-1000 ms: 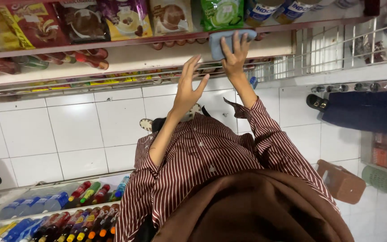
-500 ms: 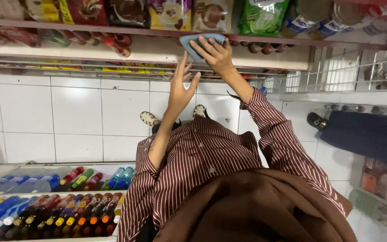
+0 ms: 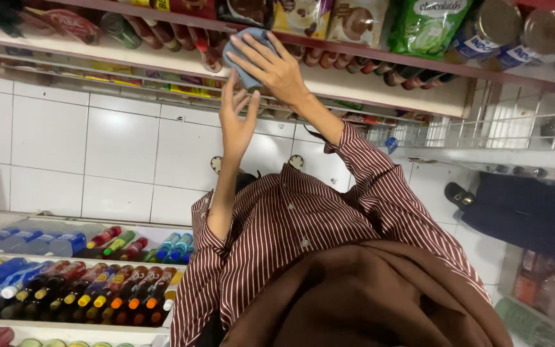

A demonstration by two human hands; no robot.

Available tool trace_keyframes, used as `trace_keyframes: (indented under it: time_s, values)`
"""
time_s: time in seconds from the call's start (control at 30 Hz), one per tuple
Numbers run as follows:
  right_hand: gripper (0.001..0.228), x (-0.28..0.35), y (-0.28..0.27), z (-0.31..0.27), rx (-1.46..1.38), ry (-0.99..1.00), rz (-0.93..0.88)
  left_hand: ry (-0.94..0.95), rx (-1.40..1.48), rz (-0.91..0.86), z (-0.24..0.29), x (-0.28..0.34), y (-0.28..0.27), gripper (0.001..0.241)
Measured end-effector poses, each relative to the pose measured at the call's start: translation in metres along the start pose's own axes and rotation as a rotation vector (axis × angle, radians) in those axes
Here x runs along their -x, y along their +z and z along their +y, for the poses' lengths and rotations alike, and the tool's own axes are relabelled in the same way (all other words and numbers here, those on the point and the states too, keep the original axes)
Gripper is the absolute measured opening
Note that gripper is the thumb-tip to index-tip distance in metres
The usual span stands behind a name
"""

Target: Scan and organize various grocery products on store shelves using a handheld scanner and a cloth.

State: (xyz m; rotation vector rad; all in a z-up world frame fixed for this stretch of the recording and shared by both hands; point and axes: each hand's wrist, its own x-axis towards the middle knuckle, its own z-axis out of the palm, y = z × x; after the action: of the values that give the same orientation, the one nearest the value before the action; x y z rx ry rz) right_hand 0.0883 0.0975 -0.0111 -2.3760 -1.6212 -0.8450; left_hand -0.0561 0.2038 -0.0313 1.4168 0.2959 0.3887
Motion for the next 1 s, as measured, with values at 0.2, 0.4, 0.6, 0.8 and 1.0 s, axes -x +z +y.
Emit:
trace_keyframes:
  time_s: [0.2,0.4,0.6,0.8,1.0]
  values:
    - [0.044,0.044,-0.009,0.014,-0.041,-0.033,0.129,-0.040,0.235,0.180,0.000,0.005,-0.019,0.041]
    - [0.043,0.128,-0.048,0.081,0.173,-0.012,0.027,-0.041,0.077,0.179,-0.006,0.013,-0.043,0.023]
    - [0.065,0.124,-0.028,0.089,0.359,-0.021,-0.303,-0.016,0.033,0.151,-0.008,0.019,-0.057,0.020]
    - [0.074,0.086,0.003,0.061,0.529,-0.077,-0.303,-0.035,0.055,0.117,-0.017,0.018,-0.077,0.020]
    - [0.067,0.006,0.025,0.015,0.563,-0.167,-0.219,-0.063,0.073,0.130,-0.023,0.011,-0.104,0.021]
